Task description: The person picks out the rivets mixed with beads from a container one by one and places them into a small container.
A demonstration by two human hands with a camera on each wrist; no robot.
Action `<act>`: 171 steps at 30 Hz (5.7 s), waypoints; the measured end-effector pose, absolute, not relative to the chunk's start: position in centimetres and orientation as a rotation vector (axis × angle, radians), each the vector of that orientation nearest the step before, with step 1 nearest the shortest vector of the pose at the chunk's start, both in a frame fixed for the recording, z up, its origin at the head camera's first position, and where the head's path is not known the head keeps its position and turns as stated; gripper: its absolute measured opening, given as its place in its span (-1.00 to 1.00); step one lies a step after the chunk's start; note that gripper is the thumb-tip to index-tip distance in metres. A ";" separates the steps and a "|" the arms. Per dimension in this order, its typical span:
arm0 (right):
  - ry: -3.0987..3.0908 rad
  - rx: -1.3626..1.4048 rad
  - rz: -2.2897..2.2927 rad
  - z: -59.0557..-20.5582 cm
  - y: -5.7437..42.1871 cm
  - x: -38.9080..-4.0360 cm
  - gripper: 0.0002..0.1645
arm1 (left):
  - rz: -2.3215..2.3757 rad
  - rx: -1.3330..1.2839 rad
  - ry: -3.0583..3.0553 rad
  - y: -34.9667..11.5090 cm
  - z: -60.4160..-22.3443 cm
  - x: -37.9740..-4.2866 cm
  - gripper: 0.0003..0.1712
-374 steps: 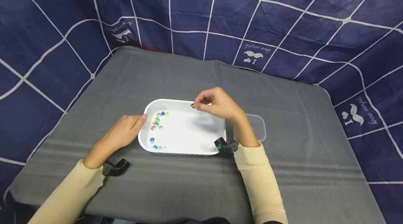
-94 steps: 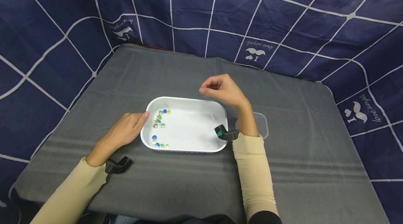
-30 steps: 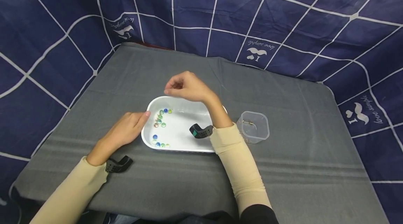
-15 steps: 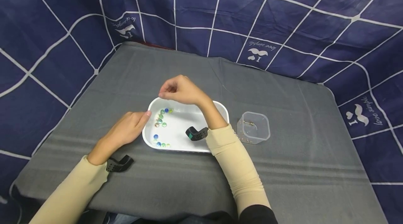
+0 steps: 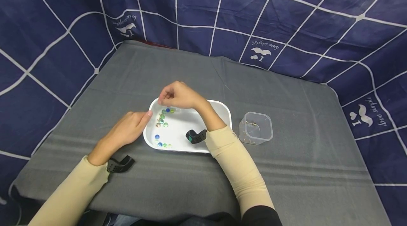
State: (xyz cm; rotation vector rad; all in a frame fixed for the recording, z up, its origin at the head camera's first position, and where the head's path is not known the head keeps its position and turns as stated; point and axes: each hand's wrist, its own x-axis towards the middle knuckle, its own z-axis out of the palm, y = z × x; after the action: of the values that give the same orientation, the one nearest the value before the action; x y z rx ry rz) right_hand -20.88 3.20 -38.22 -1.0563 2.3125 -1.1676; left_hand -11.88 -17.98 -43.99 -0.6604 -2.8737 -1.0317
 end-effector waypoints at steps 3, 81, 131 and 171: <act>2.321 -1.063 -1.121 -38.1 3.1 -20.7 -0.93 | -1.033 -0.663 -2.867 -18.0 -44.0 -11.8 -0.47; 2.619 -0.848 -0.559 -41.2 -1.1 -19.1 -0.74 | -1.049 -0.626 -2.856 -17.9 -44.0 -11.8 -0.43; 2.255 -1.002 -0.704 -38.6 2.6 -20.9 -0.91 | -1.023 -0.638 -2.852 -17.8 -44.3 -12.0 -0.47; 2.235 -1.019 -0.951 -35.9 6.2 -20.3 -0.84 | -1.020 -0.607 -2.862 -17.7 -44.4 -12.0 -0.50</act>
State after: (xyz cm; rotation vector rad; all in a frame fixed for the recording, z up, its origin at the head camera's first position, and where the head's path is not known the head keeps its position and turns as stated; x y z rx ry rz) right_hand -20.26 6.16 -35.93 -1.0186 2.2349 -0.9508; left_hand -11.99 -17.70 -44.40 -0.6068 -2.8620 -1.0202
